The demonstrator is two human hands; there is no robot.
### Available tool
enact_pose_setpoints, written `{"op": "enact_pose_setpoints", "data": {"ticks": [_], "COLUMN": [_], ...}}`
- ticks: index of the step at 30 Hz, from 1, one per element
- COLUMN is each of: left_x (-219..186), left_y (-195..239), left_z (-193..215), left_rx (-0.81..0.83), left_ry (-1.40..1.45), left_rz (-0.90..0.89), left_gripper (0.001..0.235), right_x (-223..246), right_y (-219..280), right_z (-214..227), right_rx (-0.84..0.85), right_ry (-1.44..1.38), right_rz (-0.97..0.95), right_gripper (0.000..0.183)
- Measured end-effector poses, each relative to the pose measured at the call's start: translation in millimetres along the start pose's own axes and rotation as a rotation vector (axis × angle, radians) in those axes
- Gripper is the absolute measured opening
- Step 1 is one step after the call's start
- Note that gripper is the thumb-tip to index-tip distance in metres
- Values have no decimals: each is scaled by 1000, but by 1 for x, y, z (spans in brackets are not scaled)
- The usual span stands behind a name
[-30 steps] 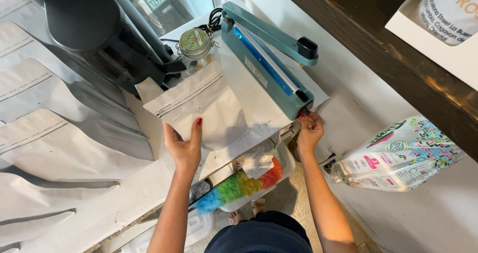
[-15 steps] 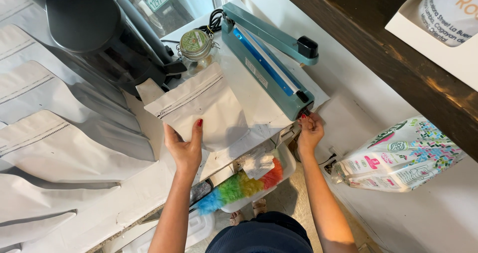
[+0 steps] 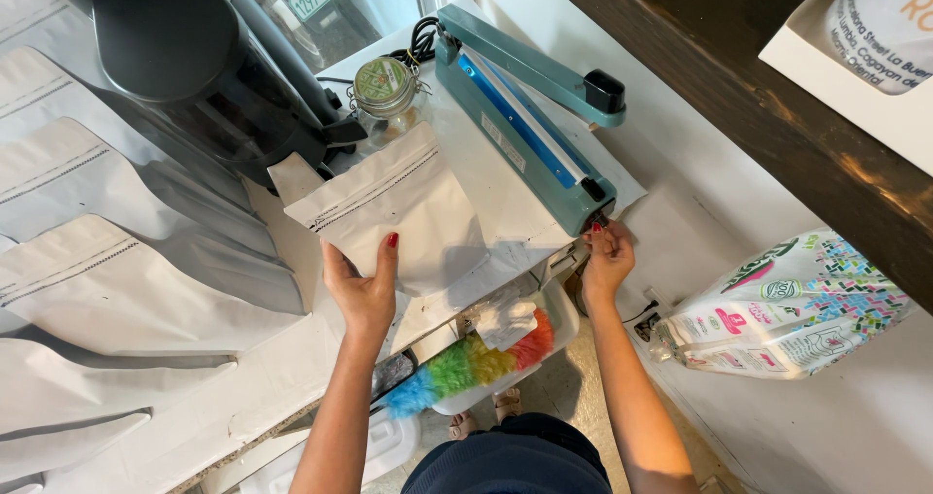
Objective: Sealing coffee bags using a manual heat sealer and organizing them on a table
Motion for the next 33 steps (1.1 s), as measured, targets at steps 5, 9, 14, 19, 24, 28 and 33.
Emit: {"op": "enact_pose_setpoints", "data": {"ticks": [5, 9, 14, 19, 24, 28, 33], "left_x": [-3, -1, -15, 1, -3, -9, -4], "left_y": [-1, -1, -3, 0, 0, -1, 0], "left_z": [-1, -2, -4, -1, -2, -3, -2], "left_rx": [7, 5, 9, 7, 7, 11, 10], "left_ry": [5, 4, 8, 9, -6, -5, -7], "left_rz": [-3, -5, -8, -5, -11, -3, 6], "left_gripper": [45, 45, 45, 45, 47, 45, 45], "right_x": [-2, 1, -5, -3, -5, -1, 10], "right_y": [0, 0, -2, -2, -2, -1, 2], "right_z": [1, 1, 3, 3, 4, 3, 0], "right_rx": [-20, -13, -5, -3, -3, -5, 11], "right_ry": [-17, -8, -4, 0, -9, -5, 18], "right_rz": [-13, -11, -19, -18, -21, -23, -7], "right_gripper": [20, 20, 22, 23, 24, 25, 25]}}
Point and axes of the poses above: each hand's wrist, its own y-axis away from the middle knuckle, its own z-axis out of the back of the hand, x = y × z, the point moved 8 cm from there along -y, towards the middle knuckle, and after that the axes turned 3 degrees about z, right-handed, at the moved point
